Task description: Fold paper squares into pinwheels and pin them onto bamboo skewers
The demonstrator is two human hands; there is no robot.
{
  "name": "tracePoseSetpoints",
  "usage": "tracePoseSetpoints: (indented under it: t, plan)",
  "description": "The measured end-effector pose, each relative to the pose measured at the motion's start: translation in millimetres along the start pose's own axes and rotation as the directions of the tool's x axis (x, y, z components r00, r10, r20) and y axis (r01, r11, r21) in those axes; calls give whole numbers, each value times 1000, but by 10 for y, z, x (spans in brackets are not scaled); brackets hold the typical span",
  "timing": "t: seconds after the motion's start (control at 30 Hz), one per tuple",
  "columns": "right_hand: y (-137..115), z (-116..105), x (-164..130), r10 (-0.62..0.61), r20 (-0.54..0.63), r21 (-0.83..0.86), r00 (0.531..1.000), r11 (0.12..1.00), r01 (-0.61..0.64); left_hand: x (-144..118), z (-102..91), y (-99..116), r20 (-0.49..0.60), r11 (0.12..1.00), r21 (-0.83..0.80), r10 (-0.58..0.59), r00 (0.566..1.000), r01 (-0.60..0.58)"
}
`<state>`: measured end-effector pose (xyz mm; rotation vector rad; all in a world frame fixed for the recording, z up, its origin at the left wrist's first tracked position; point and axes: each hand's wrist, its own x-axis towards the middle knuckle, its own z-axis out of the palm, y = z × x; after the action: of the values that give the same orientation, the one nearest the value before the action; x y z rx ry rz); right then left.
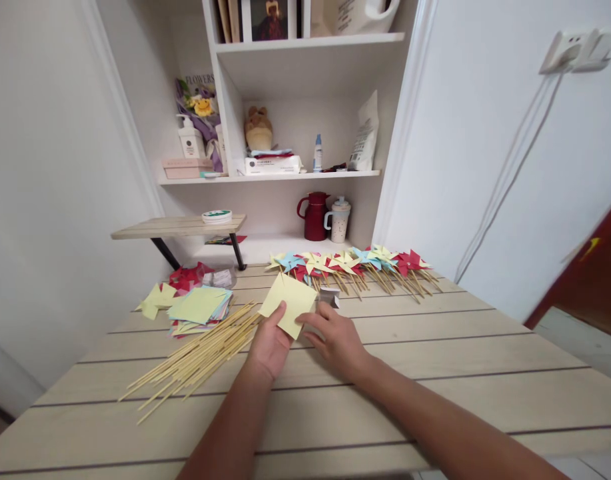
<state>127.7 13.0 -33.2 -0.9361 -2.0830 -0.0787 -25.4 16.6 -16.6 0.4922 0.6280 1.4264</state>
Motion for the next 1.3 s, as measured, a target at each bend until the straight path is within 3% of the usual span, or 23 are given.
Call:
tracePoseSetpoints:
  t: [0.13, 0.27, 0.53, 0.9, 1.1, 1.3]
  plan:
    - [-5, -10, 14, 10, -83, 117, 997, 993, 0, -17, -6, -32, 57, 998, 60, -11, 998, 7]
    - [-13, -60, 59, 103, -138, 256, 985, 964, -65, -34, -14, -57, 73, 992, 122, -22, 997, 13]
    - [-33, -129, 127, 302, -68, 405, 951, 879, -250, -51, -3, -66, 149, 965, 255, 16, 989, -54]
    - [42, -95, 157, 494, -47, 440, 868, 791, -426, -54, -26, -84, 241, 894, 445, -72, 968, -44]
    - [15, -115, 158, 489, -26, 441, 872, 788, -429, -56, -15, -101, 210, 866, 487, 11, 978, -114]
    - [-4, -111, 155, 449, -40, 422, 893, 817, -392, -55, 22, -127, 193, 816, 518, 182, 964, -257]
